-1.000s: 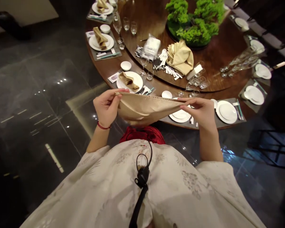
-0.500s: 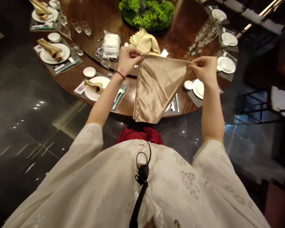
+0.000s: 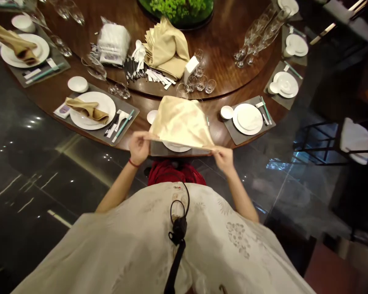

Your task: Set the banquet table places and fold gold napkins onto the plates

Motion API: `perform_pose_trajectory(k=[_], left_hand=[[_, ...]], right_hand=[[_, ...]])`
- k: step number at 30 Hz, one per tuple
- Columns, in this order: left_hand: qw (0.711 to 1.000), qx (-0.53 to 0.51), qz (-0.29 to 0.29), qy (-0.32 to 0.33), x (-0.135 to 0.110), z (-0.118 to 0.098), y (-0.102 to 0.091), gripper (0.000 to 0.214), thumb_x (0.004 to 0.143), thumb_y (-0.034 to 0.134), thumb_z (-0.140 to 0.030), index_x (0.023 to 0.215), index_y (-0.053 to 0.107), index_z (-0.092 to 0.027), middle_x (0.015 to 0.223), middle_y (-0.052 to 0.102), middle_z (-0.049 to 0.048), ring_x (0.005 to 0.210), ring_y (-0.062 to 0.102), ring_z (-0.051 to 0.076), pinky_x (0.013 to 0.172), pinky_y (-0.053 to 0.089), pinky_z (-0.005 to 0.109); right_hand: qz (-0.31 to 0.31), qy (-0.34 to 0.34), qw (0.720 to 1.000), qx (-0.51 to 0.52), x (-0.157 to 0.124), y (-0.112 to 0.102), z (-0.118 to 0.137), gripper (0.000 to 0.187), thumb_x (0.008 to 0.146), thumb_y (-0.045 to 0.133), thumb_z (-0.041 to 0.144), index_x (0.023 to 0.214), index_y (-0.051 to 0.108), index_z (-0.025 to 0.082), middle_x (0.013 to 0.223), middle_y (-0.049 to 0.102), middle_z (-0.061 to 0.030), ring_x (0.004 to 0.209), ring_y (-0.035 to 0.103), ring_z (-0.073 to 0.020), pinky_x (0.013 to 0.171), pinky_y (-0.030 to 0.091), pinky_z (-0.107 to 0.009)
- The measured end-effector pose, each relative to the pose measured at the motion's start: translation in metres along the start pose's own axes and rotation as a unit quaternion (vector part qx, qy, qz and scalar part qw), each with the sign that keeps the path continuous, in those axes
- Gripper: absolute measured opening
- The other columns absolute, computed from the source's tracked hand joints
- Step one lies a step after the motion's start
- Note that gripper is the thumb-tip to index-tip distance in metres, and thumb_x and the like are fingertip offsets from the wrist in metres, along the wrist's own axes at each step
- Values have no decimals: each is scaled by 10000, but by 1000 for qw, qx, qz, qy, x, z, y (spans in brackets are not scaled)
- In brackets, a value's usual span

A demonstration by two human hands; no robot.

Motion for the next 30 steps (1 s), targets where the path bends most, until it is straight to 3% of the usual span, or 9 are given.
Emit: perform_pose_trajectory(k=[1, 4, 8, 11, 13, 17, 21, 26, 30], left_hand=[[1000, 24, -5, -1, -26, 15, 2, 398, 870, 662, -578, 800, 555, -201, 735, 670, 10, 712, 680, 149, 752, 569, 342], [987, 111, -2, -119, -90, 62, 10, 382, 870, 646, -555, 805, 609, -180, 844, 714, 65, 850, 695, 192, 852, 556, 363], [939, 156, -12, -307, -136, 116, 20, 295, 847, 667, -439, 832, 613, -150, 886, 695, 81, 886, 661, 185, 875, 531, 318], [922, 157, -20, -353, -145, 144, 25, 188, 866, 635, -322, 866, 577, -143, 862, 654, 52, 826, 618, 144, 796, 510, 261], [915, 175, -17, -363, -146, 158, 28, 132, 884, 595, -271, 908, 563, -145, 821, 619, 24, 770, 582, 125, 741, 482, 231], [892, 255, -12, -373, -145, 178, 34, 119, 914, 528, -221, 990, 578, -144, 748, 557, -13, 728, 521, 113, 711, 427, 198], [885, 278, -33, -372, -151, 200, 36, 182, 906, 543, -236, 1003, 638, -115, 656, 506, -42, 655, 459, 99, 672, 400, 193], [869, 261, -123, -403, -163, 223, 35, 213, 805, 662, -260, 933, 704, -96, 702, 599, -2, 669, 508, 105, 690, 442, 218], [864, 161, -184, -441, -162, 229, 31, 251, 681, 780, -275, 867, 685, -135, 823, 675, 46, 763, 615, 130, 768, 513, 255]], right_hand=[[12, 14, 1000, 7, -15, 13, -25, 395, 905, 567, 555, 800, 756, 224, 849, 771, -77, 838, 741, -234, 756, 602, -369], [26, 72, 997, 29, -54, 49, -93, 367, 911, 538, 491, 787, 751, 219, 933, 776, -103, 918, 734, -244, 880, 574, -406], [53, 183, 982, 19, -85, 83, -151, 336, 883, 547, 458, 760, 717, 195, 883, 764, -94, 821, 703, -224, 824, 537, -348], [73, 264, 962, -7, -90, 98, -169, 379, 899, 504, 470, 745, 679, 171, 742, 714, -70, 693, 617, -189, 725, 478, -292], [52, 297, 953, -32, -87, 106, -173, 402, 928, 453, 472, 815, 676, 157, 768, 701, -73, 704, 580, -177, 713, 436, -268], [1, 331, 938, -99, -78, 124, -181, 411, 972, 383, 437, 979, 685, 159, 927, 710, -98, 806, 565, -179, 733, 379, -247], [-33, 354, 925, -134, -78, 140, -199, 415, 963, 427, 426, 994, 713, 127, 896, 699, -112, 816, 539, -177, 746, 373, -246], [-116, 411, 903, -39, -86, 151, -223, 389, 882, 560, 425, 981, 728, 87, 755, 672, -47, 693, 510, -137, 716, 423, -239], [-171, 474, 854, 130, -91, 154, -235, 306, 718, 757, 382, 901, 705, 142, 730, 663, -12, 691, 568, -126, 678, 490, -229]])
Point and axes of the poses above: each hand's wrist, its own x-axis towards the middle knuckle, its own y-axis out of the palm, z = x × y, the point moved 2 cm from there along x, towards the middle knuckle
